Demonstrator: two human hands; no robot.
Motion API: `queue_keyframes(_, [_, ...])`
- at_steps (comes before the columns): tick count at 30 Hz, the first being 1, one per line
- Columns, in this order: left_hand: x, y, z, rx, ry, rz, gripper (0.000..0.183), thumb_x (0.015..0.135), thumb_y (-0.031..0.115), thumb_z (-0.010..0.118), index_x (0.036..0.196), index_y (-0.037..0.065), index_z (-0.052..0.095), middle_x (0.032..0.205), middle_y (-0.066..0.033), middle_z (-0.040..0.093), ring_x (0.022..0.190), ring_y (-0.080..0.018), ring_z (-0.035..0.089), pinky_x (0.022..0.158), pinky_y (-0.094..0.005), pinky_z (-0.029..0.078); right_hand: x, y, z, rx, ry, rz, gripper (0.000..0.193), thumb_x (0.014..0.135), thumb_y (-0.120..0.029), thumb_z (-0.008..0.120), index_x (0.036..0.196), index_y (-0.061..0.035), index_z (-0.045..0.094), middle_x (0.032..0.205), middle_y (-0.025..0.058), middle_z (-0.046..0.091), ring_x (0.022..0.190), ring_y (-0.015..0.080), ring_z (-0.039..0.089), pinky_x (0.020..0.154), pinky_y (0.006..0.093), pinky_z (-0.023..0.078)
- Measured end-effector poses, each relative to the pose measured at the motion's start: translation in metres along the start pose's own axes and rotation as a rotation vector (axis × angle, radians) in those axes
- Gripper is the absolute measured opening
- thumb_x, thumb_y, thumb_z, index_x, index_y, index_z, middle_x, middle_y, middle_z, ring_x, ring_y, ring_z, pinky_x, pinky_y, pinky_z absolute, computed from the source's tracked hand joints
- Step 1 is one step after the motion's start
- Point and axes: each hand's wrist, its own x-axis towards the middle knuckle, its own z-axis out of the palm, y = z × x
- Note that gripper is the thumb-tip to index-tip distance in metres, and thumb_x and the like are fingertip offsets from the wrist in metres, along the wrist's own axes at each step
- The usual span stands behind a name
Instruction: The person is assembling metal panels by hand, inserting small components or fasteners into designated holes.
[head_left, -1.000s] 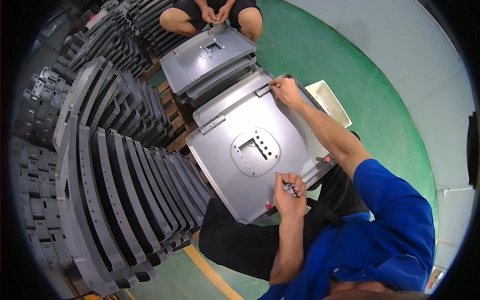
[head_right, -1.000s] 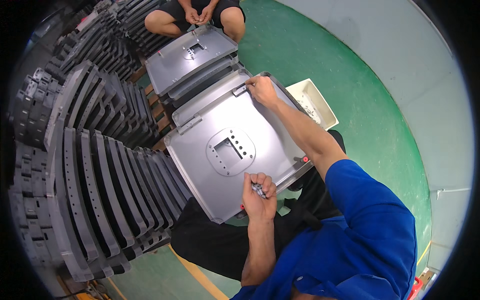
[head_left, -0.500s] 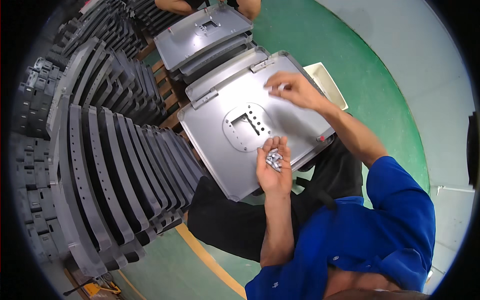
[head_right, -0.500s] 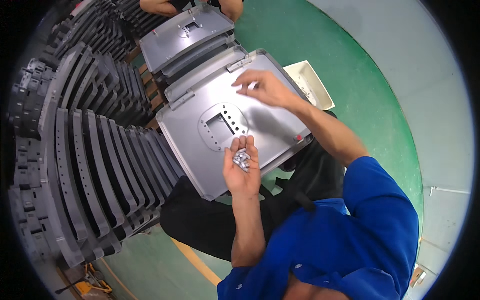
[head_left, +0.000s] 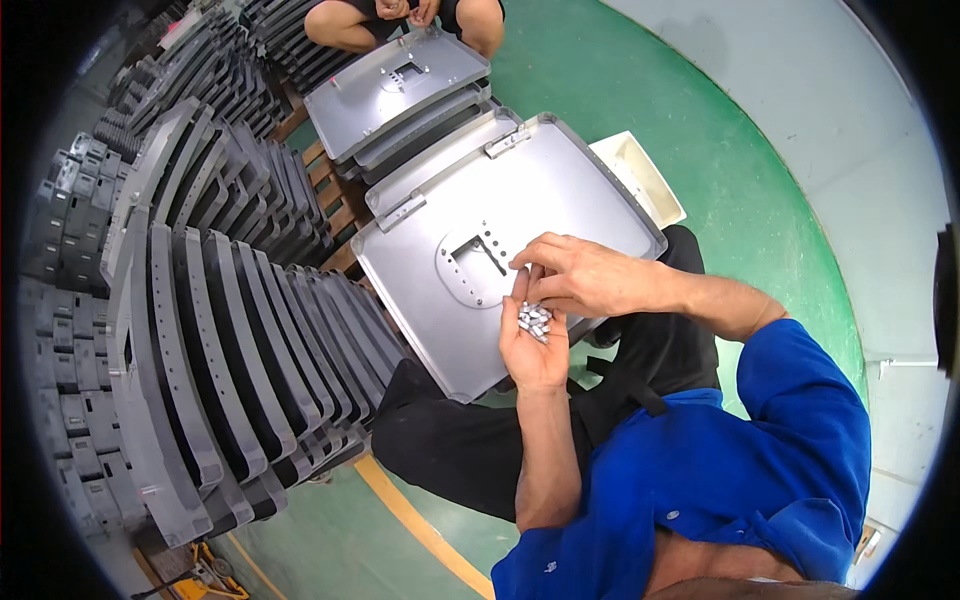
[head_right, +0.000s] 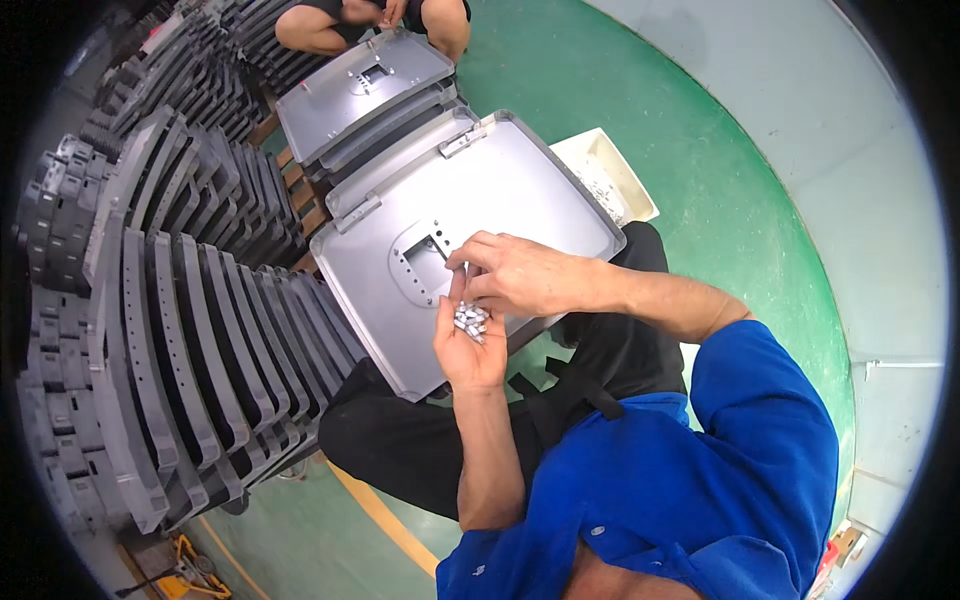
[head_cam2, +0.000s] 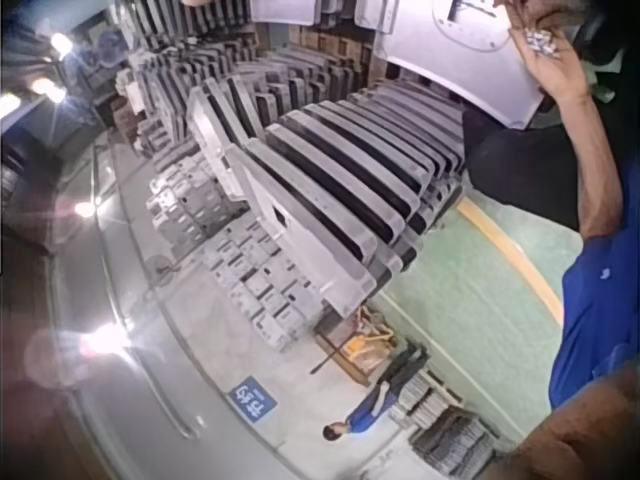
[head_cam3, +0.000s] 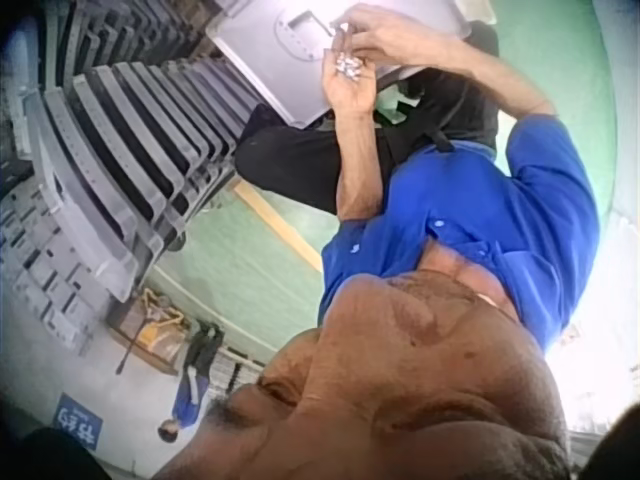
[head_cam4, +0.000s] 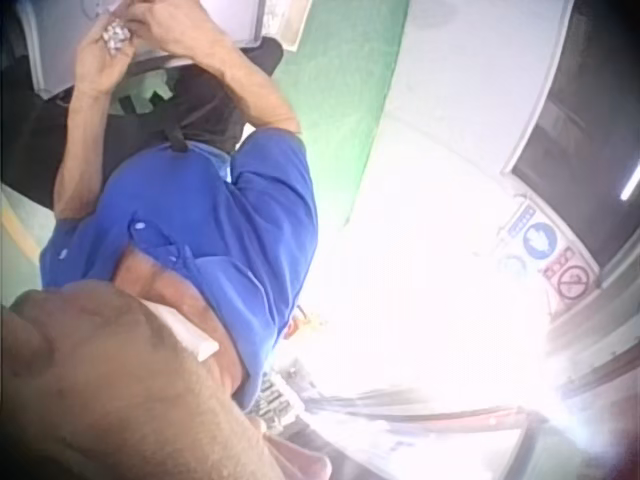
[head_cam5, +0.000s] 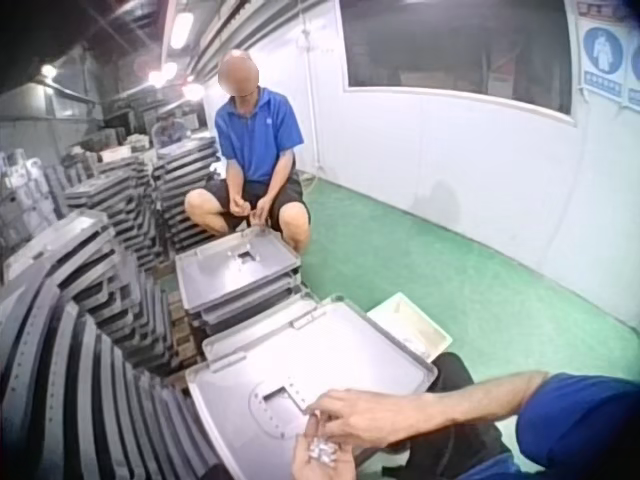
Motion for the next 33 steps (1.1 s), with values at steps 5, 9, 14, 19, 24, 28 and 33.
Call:
queue_keyframes(5, [-0.001, -0.001, -0.003, 0.026, 0.005, -0.015, 0.043, 0.104, 0.024, 0.032, 0.135, -0.005, 0.039, 0.125, -0.0137, 0.055, 0.115, -0.0208, 0.055, 0.094, -0.0365, 0.050, 0.001, -0.005, 0.004, -0.016, 0.040, -0.001, 0.017, 0.071, -0.007, 0.072, 0.086, -0.0002, 0.066, 0.109, 0.0121, 0.060, 0.103, 0.0281, 0.057, 0.087, 0.0375, 0.050])
queue_keyframes(9, [0.000, -0.005, -0.007, 0.092, 0.105, -0.036, 0.030, 0.104, 0.021, 0.035, 0.121, 0.000, 0.049, 0.113, -0.0086, 0.060, 0.102, -0.0170, 0.061, 0.081, -0.0305, 0.055, -0.003, -0.001, 0.004, 0.042, 0.141, -0.005, 0.018, 0.073, -0.005, 0.070, 0.089, -0.0024, 0.064, 0.099, 0.0084, 0.063, 0.095, 0.0259, 0.059, 0.082, 0.0357, 0.052])
queue_keyframes(14, [-0.002, -0.006, -0.003, 0.169, 0.081, -0.058, 0.025, 0.104, 0.023, 0.038, 0.112, 0.004, 0.053, 0.092, -0.0038, 0.058, 0.070, -0.0090, 0.053, 0.047, -0.0204, 0.041, -0.006, -0.002, 0.011, 0.133, 0.170, 0.018, 0.015, 0.073, -0.006, 0.069, 0.086, -0.0037, 0.064, 0.096, 0.0066, 0.064, 0.092, 0.0249, 0.060, 0.080, 0.0350, 0.053])
queue_keyframes(19, [-0.005, -0.006, 0.008, 0.222, 0.159, 0.015, 0.027, 0.103, 0.026, 0.043, 0.104, 0.001, 0.053, 0.079, -0.0019, 0.047, 0.061, -0.0073, 0.040, 0.045, -0.0201, 0.032, -0.005, -0.005, 0.011, 0.139, 0.200, 0.030, 0.021, 0.071, -0.005, 0.072, 0.091, -0.0038, 0.065, 0.096, 0.0064, 0.064, 0.089, 0.0246, 0.061, 0.074, 0.0351, 0.054])
queue_keyframes(24, [-0.003, -0.007, 0.005, 0.210, 0.219, 0.063, 0.030, 0.103, 0.029, 0.045, 0.100, 0.000, 0.053, 0.078, -0.0023, 0.046, 0.061, -0.0070, 0.041, 0.044, -0.0190, 0.029, -0.006, 0.001, 0.021, 0.096, 0.203, 0.019, 0.020, 0.074, -0.008, 0.071, 0.094, -0.0067, 0.068, 0.093, 0.0059, 0.063, 0.084, 0.0232, 0.063, 0.068, 0.0343, 0.055])
queue_keyframes(28, [-0.002, -0.004, -0.005, 0.150, 0.240, 0.034, 0.030, 0.101, 0.032, 0.048, 0.099, 0.003, 0.053, 0.077, -0.0015, 0.045, 0.059, -0.0086, 0.042, 0.043, -0.0198, 0.029, 0.000, 0.020, 0.015, 0.221, 0.225, 0.130, 0.019, 0.074, -0.005, 0.069, 0.093, -0.0052, 0.069, 0.091, 0.0081, 0.066, 0.080, 0.0234, 0.066, 0.069, 0.0338, 0.055])
queue_keyframes(33, [-0.004, -0.003, 0.004, 0.220, 0.290, 0.022, 0.035, 0.101, 0.035, 0.048, 0.094, 0.002, 0.053, 0.076, -0.0009, 0.042, 0.059, -0.0081, 0.040, 0.045, -0.0205, 0.027, 0.031, 0.108, 0.004, 0.201, 0.457, 0.452, 0.019, 0.079, -0.007, 0.067, 0.096, -0.0025, 0.071, 0.086, 0.0127, 0.070, 0.075, 0.0210, 0.067, 0.068, 0.0320, 0.054])
